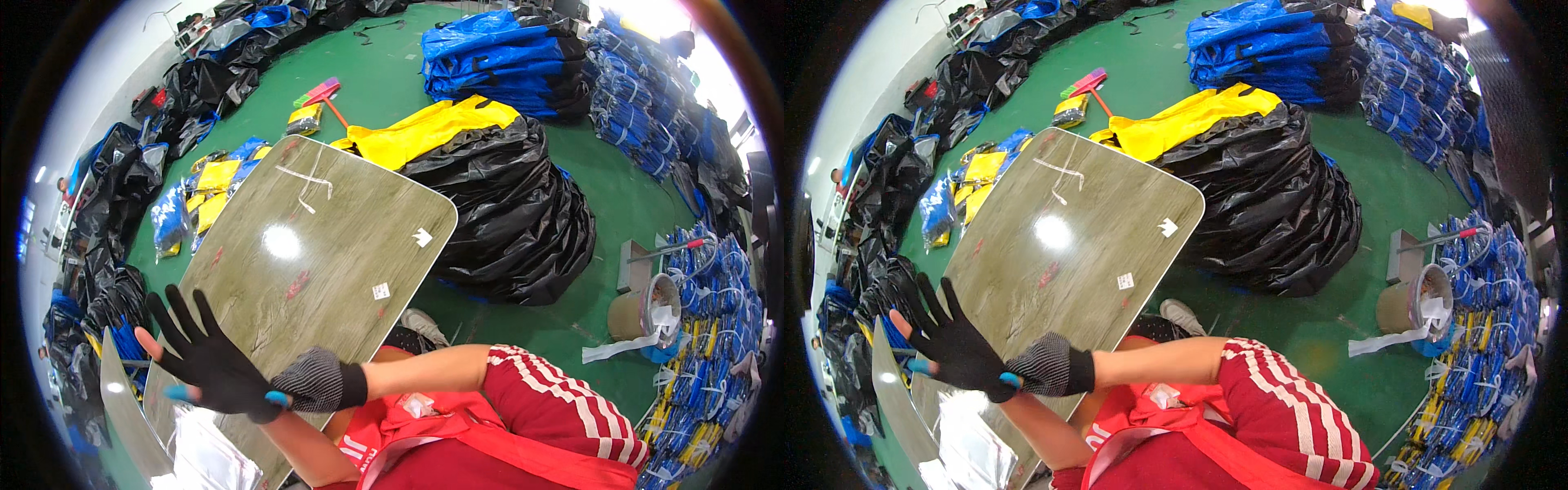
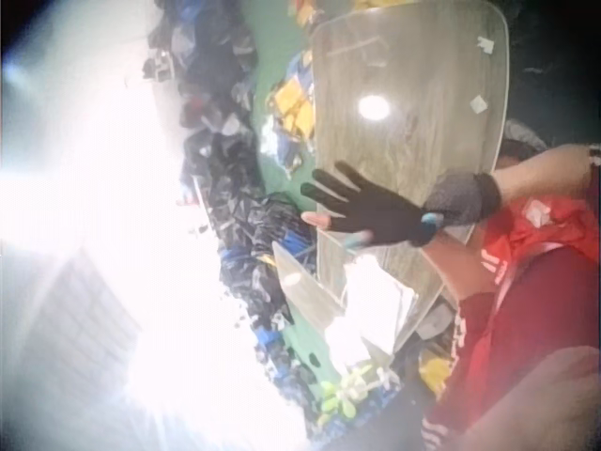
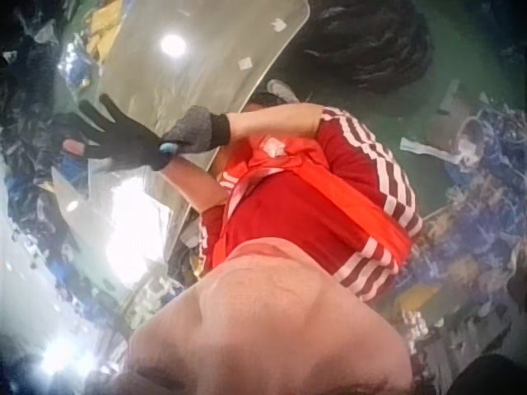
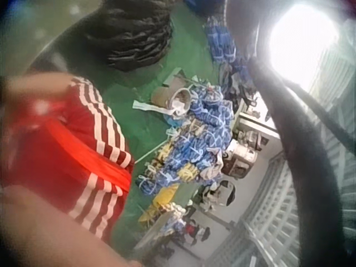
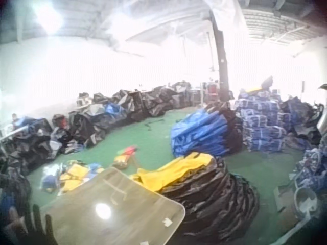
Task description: The person folds yellow and blue delivery bags on a table, then places each folded bag into a clear plastic bag. The person repeats this sequence for multiple bags, alternating between yellow and blue items.
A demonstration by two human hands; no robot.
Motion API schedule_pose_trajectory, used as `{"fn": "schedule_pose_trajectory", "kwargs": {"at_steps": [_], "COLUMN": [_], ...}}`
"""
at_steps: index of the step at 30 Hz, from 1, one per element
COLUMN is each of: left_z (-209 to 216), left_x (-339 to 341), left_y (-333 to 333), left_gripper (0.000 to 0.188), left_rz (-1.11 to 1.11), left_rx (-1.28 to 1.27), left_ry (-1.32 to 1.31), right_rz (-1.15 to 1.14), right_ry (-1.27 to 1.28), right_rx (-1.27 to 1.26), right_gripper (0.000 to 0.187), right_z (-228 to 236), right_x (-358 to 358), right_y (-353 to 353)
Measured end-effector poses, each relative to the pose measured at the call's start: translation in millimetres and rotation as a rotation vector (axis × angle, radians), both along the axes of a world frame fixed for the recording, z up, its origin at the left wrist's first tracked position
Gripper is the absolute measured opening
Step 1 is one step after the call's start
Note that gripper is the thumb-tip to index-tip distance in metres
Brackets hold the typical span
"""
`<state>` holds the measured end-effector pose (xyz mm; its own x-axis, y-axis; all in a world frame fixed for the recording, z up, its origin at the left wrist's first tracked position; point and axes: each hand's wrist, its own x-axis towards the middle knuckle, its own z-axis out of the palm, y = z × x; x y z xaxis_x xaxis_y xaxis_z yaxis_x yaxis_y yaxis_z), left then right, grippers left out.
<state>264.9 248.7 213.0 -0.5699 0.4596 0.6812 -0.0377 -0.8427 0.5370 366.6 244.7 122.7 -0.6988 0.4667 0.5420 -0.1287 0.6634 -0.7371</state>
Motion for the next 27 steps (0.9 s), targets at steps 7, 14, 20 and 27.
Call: {"fn": "schedule_pose_trajectory", "kwargs": {"at_steps": [7,14,20,27], "left_z": [-146.5,-253.4,-195.9,-209.5], "left_x": [-27.0,-134.4,24.6,176.3], "left_y": [12.8,159.8,309.4,102.6], "left_gripper": [0.067,0.072,0.047,0.047], "left_rz": [0.748,0.695,0.164,-0.939], "left_rx": [-1.013,-1.249,-0.954,-0.418], "left_ry": [1.303,1.113,1.522,1.074], "right_rz": [-0.576,-1.032,-1.454,-1.250], "right_ry": [0.214,-1.406,-0.971,-0.678], "right_rx": [-0.039,0.596,0.413,0.151], "right_gripper": [0.034,0.046,0.041,0.036], "right_z": [-42.7,-173.1,-138.2,-81.0], "right_x": [146.5,253.3,277.7,400.9], "right_y": [295.7,431.3,462.7,345.2]}}
